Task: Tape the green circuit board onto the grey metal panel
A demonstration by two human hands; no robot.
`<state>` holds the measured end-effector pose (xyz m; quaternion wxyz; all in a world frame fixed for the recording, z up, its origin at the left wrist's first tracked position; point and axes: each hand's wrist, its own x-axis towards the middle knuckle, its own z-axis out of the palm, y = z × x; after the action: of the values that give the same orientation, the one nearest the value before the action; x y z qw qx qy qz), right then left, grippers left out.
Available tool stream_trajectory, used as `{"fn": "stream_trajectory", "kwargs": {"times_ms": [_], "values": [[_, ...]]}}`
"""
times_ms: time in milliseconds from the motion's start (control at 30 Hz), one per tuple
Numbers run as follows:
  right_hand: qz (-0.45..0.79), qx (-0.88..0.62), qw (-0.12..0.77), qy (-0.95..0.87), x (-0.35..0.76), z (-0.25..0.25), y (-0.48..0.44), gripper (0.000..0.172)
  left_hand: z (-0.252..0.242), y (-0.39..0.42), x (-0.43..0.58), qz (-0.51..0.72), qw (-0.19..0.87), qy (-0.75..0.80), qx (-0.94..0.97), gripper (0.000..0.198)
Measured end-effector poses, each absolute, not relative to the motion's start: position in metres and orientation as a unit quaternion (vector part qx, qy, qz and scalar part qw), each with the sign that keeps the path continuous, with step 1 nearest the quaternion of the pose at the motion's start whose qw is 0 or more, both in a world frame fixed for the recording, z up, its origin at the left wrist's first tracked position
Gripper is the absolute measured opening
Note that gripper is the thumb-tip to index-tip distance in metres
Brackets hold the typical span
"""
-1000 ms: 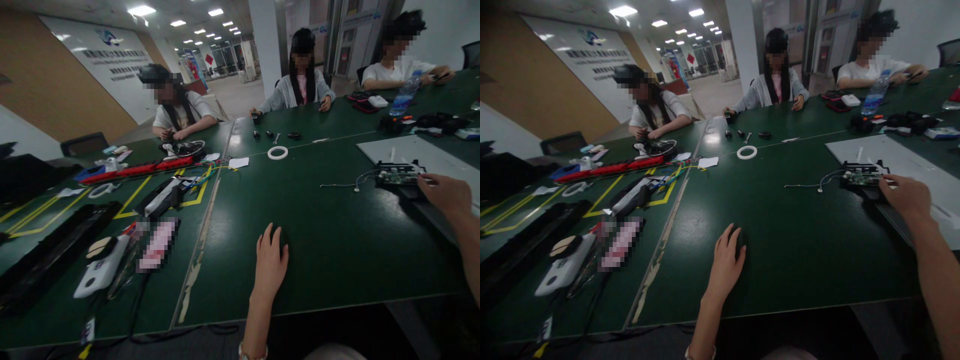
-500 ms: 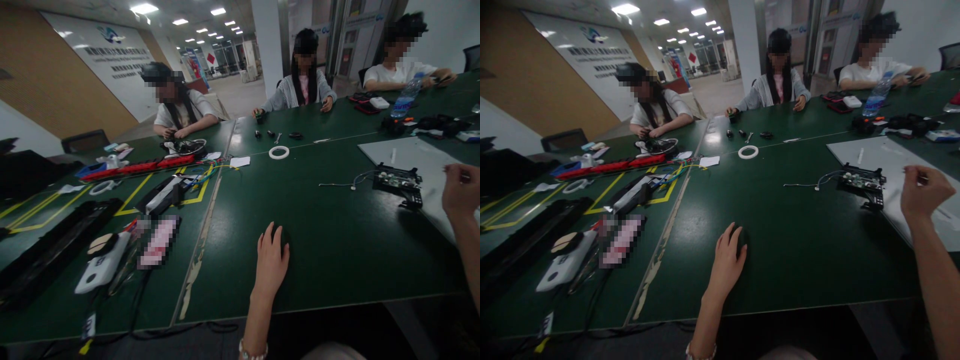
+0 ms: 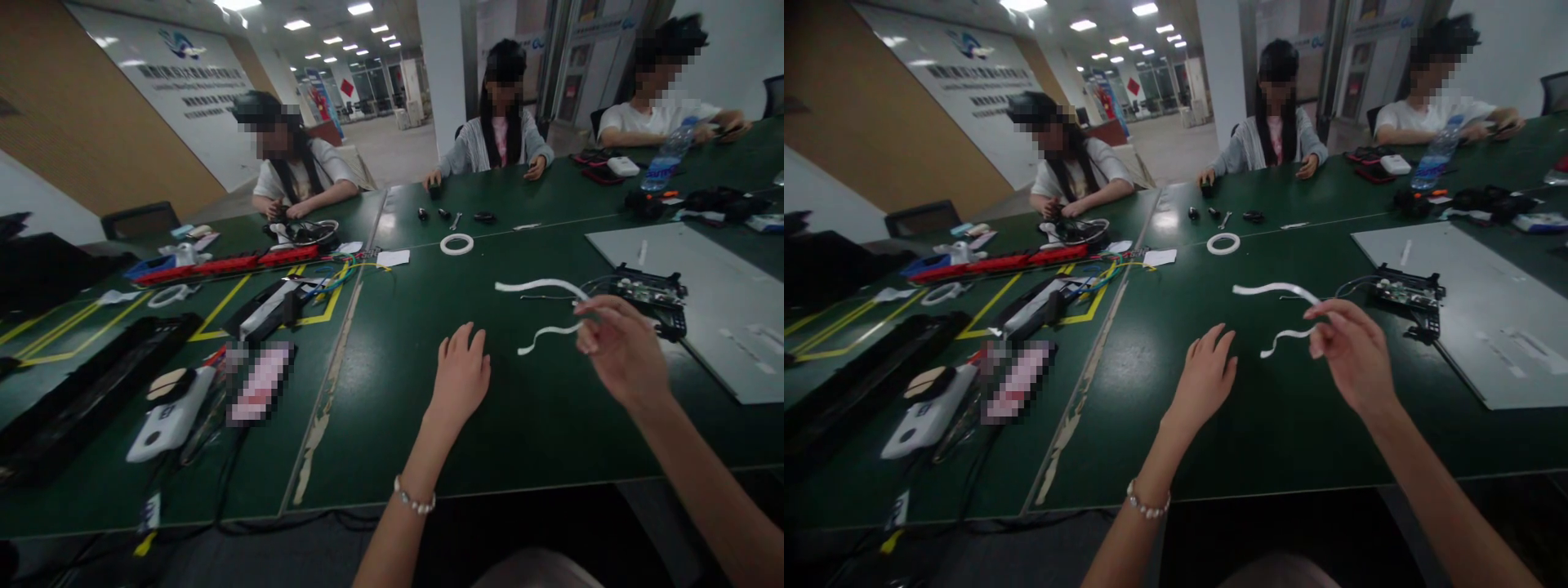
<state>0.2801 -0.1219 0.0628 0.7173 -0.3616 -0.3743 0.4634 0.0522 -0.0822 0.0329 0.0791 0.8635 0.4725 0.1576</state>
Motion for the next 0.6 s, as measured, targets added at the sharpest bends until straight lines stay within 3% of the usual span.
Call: {"fn": "stream_trajectory", "kwargs": {"times_ms": [233,467,600], "values": [[0.503,-0.287,0.711,-0.399,0.208,0.068,-0.122,0.013,0.023,-0.038,0.073,0.152,0.081,0.450,0.876,0.033],[0.558,-0.382,0.574,-0.462,0.179,0.020,-0.116,0.021,0.009,-0.034,0.068,0.174,0.160,0.444,0.864,0.036],[0.530,-0.416,0.543,-0.501,0.176,0.009,-0.113,0.021,0.004,-0.030,0.064,0.213,0.173,0.441,0.855,0.037]]}}
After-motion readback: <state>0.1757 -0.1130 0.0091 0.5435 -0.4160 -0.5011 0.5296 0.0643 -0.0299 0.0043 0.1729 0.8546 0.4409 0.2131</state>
